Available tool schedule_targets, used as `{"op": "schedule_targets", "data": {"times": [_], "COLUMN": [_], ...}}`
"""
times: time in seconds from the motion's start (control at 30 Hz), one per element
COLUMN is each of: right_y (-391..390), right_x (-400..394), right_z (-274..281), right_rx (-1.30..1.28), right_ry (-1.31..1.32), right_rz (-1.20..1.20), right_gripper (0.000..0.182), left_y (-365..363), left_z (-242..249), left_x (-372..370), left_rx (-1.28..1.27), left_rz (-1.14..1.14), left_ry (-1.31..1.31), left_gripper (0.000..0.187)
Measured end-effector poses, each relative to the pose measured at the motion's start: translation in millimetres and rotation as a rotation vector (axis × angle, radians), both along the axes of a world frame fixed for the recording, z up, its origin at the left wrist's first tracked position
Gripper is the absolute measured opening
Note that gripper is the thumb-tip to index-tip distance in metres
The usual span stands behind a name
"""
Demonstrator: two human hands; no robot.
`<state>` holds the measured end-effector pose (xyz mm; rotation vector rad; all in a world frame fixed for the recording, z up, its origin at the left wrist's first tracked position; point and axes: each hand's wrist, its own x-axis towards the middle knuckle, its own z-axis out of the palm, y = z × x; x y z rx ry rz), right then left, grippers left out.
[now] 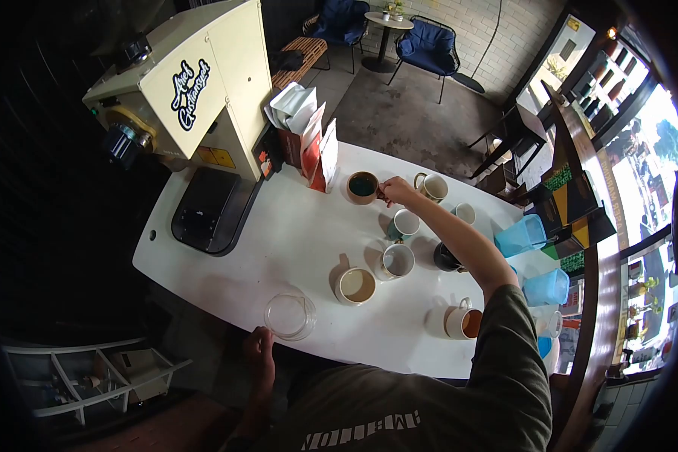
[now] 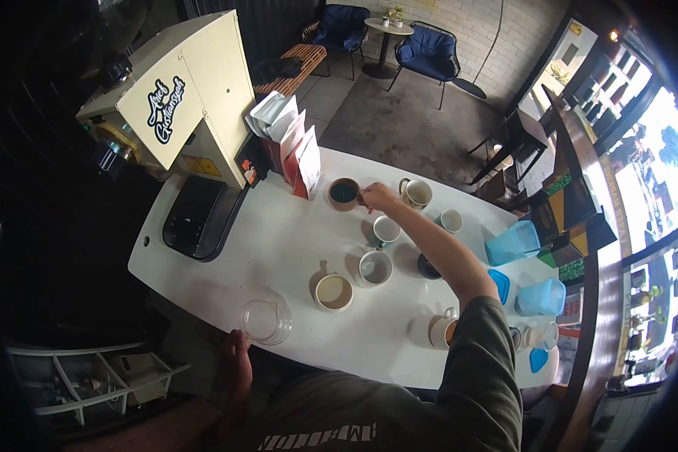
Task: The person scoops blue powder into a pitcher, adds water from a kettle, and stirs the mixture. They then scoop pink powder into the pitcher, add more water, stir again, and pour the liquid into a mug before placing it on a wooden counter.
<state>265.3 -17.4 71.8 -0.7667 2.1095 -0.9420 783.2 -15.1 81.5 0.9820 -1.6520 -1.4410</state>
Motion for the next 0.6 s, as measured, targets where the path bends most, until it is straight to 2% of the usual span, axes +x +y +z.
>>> {"op": "schedule_targets", "data": {"times": [0.03, 0.1, 0.17, 0.23, 0.27, 0.3, 0.37, 0.5, 0.6], "right_y": [1, -1, 2, 6, 8, 10, 11, 20, 62], "right_x": [-1, 1, 11, 18, 22, 28, 46, 91, 150], "right_z": [0, 9, 21, 26, 25, 30, 43, 100, 152], "right_rx": [-0.009, 0.159, 0.198, 0.226, 0.145, 0.139, 0.077, -0.097, -0.158], "right_ry": [0.002, 0.291, 0.299, 0.470, 0.562, 0.571, 0.902, 0.962, 0.830], "right_rz": [-0.007, 0.220, 0.177, 0.218, 0.205, 0.200, 0.112, 0.147, 0.206], "right_gripper": [0.029, 0.021, 0.021, 0.022, 0.023, 0.023, 0.026, 0.028, 0.024], "left_y": [1, 0, 1, 1, 1, 1, 5, 11, 9], "left_z": [2, 2, -2, -4, -4, -2, 6, 24, 18], "left_x": [0, -1, 1, 2, 2, 1, -1, -10, -15], "left_rx": [0.008, 0.005, 0.054, 0.046, 0.045, 0.037, 0.067, 0.082, 0.108], "left_rz": [-0.011, -0.029, -0.022, -0.026, -0.027, -0.029, -0.050, -0.098, -0.193], "left_ry": [-0.005, -0.002, 0.038, 0.030, 0.020, 0.028, 0.021, 0.037, 0.125], "left_gripper": [0.032, 0.033, 0.034, 0.034, 0.035, 0.035, 0.035, 0.035, 0.035]}}
